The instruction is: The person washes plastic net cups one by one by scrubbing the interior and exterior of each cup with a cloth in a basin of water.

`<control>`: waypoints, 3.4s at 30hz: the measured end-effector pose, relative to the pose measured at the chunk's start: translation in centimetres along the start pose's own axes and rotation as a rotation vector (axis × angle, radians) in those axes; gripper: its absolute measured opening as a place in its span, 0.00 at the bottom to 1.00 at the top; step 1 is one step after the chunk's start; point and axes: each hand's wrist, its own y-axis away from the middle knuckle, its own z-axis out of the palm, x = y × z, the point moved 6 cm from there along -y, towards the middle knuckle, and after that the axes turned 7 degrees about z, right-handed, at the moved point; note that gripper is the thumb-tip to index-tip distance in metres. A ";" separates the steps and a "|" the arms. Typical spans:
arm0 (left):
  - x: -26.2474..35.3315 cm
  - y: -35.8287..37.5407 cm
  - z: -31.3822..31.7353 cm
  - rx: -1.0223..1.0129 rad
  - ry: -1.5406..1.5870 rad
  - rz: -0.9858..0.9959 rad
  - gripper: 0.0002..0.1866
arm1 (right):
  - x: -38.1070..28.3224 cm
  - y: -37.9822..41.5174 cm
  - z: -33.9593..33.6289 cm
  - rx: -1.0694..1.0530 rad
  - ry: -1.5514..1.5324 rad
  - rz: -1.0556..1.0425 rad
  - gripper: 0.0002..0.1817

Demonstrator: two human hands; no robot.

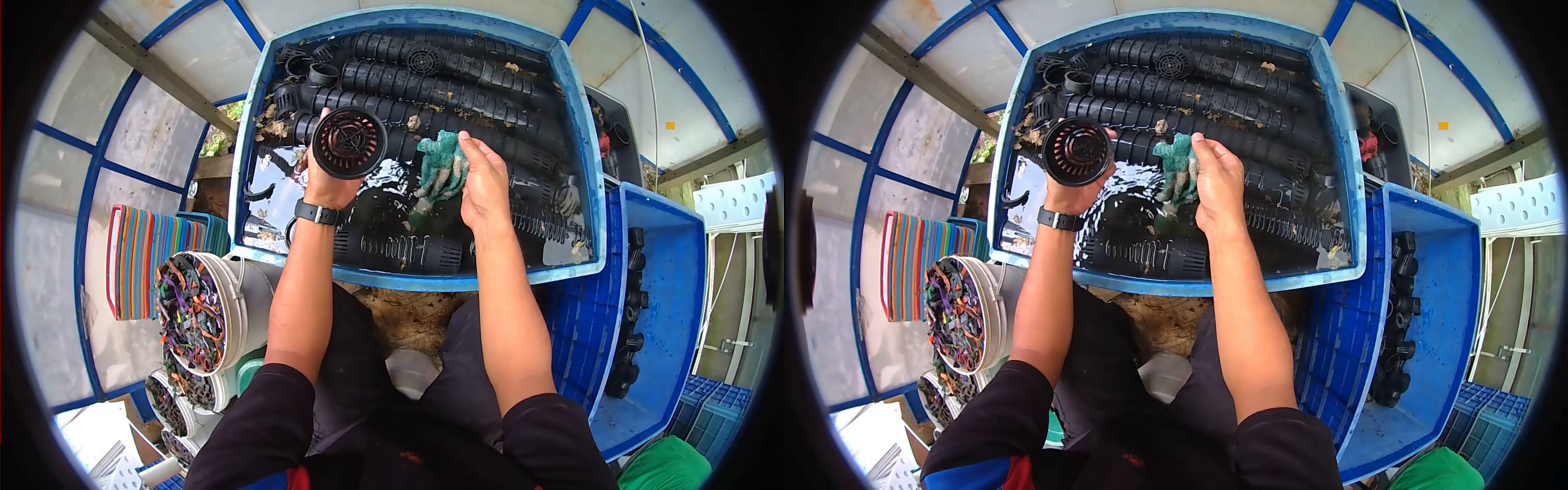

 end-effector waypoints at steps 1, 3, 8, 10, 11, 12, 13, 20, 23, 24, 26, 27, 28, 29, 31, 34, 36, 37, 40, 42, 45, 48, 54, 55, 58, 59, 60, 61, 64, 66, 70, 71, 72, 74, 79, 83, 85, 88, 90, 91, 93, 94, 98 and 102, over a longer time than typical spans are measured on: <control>0.1 0.1 0.3 0.019 -0.025 0.004 0.30 | -0.1 0.1 0.1 0.012 0.015 -0.002 0.10; 0.2 0.9 2.4 0.158 -0.148 0.057 0.31 | 0.0 0.2 -0.2 0.038 0.071 -0.018 0.10; -0.6 0.1 3.9 0.184 -0.325 0.227 0.24 | 2.4 -0.1 0.2 0.147 0.417 -0.059 0.13; -2.5 0.0 8.6 0.068 -0.462 0.239 0.23 | 2.9 0.0 1.1 0.203 0.655 -0.214 0.13; -3.8 -0.3 11.6 0.014 -0.632 0.237 0.24 | 2.8 0.5 1.9 0.143 0.769 -0.260 0.13; -5.7 -0.4 15.1 -0.074 -0.729 0.225 0.24 | 2.7 1.1 2.8 0.080 0.881 -0.307 0.13; -7.6 0.0 19.5 -0.202 -0.786 0.247 0.26 | 3.1 1.4 3.2 0.083 0.877 -0.311 0.13; -18.1 3.8 31.9 -0.977 -1.153 0.480 0.32 | 4.3 2.2 4.1 0.021 0.832 -0.218 0.14; -15.1 -2.6 27.0 -0.783 -1.565 0.462 0.14 | 7.4 0.6 4.0 -0.237 0.713 0.008 0.15; -13.8 -5.7 24.1 -0.629 -1.696 0.629 0.15 | 7.1 1.1 4.0 -0.231 0.704 0.006 0.15; -10.1 -11.3 18.2 -0.303 -1.981 0.582 0.21 | 4.0 3.8 5.7 -0.169 1.148 -0.515 0.15; -8.4 -13.1 15.7 -0.157 -2.081 0.536 0.26 | 4.5 3.2 5.8 -0.191 1.215 -0.306 0.15; -7.1 -14.6 13.3 -0.008 -2.172 0.485 0.31 | 3.8 3.8 6.0 -0.163 1.127 -0.251 0.15; -6.3 -15.8 11.6 0.058 -2.217 0.430 0.36 | 3.6 4.0 6.2 -0.167 1.096 -0.257 0.15; -5.6 -17.4 9.1 0.148 -2.235 0.334 0.44 | 3.4 4.2 6.5 -0.164 1.032 -0.288 0.13; -6.1 -19.8 7.3 0.114 -2.216 0.360 0.41 | 2.7 4.5 6.6 -0.180 1.045 -0.266 0.12; -5.8 -21.7 5.8 0.093 -2.160 0.448 0.38 | 3.1 4.1 6.4 -0.165 1.054 -0.271 0.12; -5.6 -22.0 5.7 0.077 -2.109 0.530 0.36 | 3.3 4.0 6.1 -0.155 1.058 -0.272 0.12; -2.1 -19.5 7.6 0.148 -1.910 0.753 0.27 | 3.7 3.0 5.1 -0.065 1.099 -0.211 0.13; 1.8 -14.7 7.7 0.035 -1.606 0.813 0.24 | 3.7 1.6 4.0 0.002 1.163 -0.152 0.14; 4.0 -7.0 5.2 -0.059 -1.556 0.566 0.20 | 4.0 0.9 2.9 0.047 1.334 -0.071 0.14; 4.1 -0.7 0.3 -0.055 -1.490 0.204 0.20 | 4.2 0.8 2.1 0.047 1.397 -0.023 0.11; 0.4 3.1 -3.3 -0.167 -1.807 0.043 0.26 | 6.4 0.4 1.3 0.108 1.461 0.096 0.13; -0.2 3.1 -3.5 -0.178 -1.853 0.040 0.27 | 6.5 0.5 1.3 0.100 1.453 0.110 0.14; -1.6 3.1 -3.4 -0.197 -1.848 -0.182 0.42 | 8.0 -1.1 0.2 0.074 1.483 0.106 0.16; -2.3 2.9 -4.9 -0.175 -1.910 -0.184 0.46 | 8.2 -1.4 -0.1 0.083 1.472 0.120 0.17; -3.1 2.8 -6.5 -0.153 -1.972 -0.192 0.49 | 8.5 -1.5 -0.4 0.091 1.462 0.138 0.17; -3.4 2.9 -6.5 -0.143 -1.966 -0.173 0.52 | 8.8 -1.9 -0.7 0.086 1.456 0.153 0.19; -4.9 2.1 -9.2 -0.124 -2.037 -0.304 0.41 | 8.9 -2.4 -0.9 0.040 1.461 0.238 0.20; -5.1 1.8 -9.0 -0.177 -2.070 -0.172 0.34 | 8.8 -3.0 -1.3 0.071 1.427 0.147 0.19; -1.8 3.3 -2.7 -0.135 -1.799 0.109 0.37 | 5.6 -2.2 -0.8 0.094 1.383 0.066 0.18; -1.7 3.3 -2.0 -0.174 -1.803 0.169 0.37 | 5.0 -1.9 -0.6 0.087 1.356 0.050 0.18; -1.5 3.4 -1.2 -0.208 -1.806 0.231 0.37 | 5.0 -2.0 -0.7 0.087 1.355 0.050 0.18; -1.5 3.7 -0.3 -0.208 -1.791 0.208 0.36 | 4.1 -2.1 -0.8 0.145 1.219 -0.071 0.17; -2.7 4.2 2.2 -0.254 -1.751 0.288 0.35 | 2.5 -0.8 0.4 0.187 0.960 -0.210 0.15; -3.4 4.5 3.5 -0.151 -1.900 0.485 0.33 | 2.2 1.3 2.1 0.004 1.090 -0.173 0.14; -4.0 4.5 4.4 -0.103 -1.971 0.467 0.32 | 2.5 1.4 1.8 0.005 1.135 -0.203 0.14; -4.4 4.5 5.2 -0.085 -1.994 0.479 0.32 | 2.8 0.4 0.4 0.030 0.992 -0.128 0.14; -4.3 4.4 5.6 -0.075 -1.985 0.476 0.33 | 2.9 -0.1 -0.1 0.012 0.957 -0.070 0.15; -4.2 4.4 5.7 -0.086 -1.987 0.456 0.35 | 3.0 -0.2 -0.1 -0.015 0.943 -0.027 0.12; -4.0 4.4 5.7 -0.093 -1.954 0.475 0.35 | 2.9 -0.3 0.0 -0.096 0.753 0.092 0.10; -4.1 4.3 5.8 -0.110 -1.915 0.499 0.36 | 2.9 -0.1 0.4 -0.164 0.560 0.203 0.09; -4.3 4.5 5.9 -0.179 -1.900 0.500 0.36 | 0.7 -0.7 -0.6 -0.050 0.122 0.125 0.09; -5.1 4.9 6.8 -0.288 -1.888 0.391 0.36 | -1.4 -1.6 -3.0 0.074 -0.036 0.002 0.10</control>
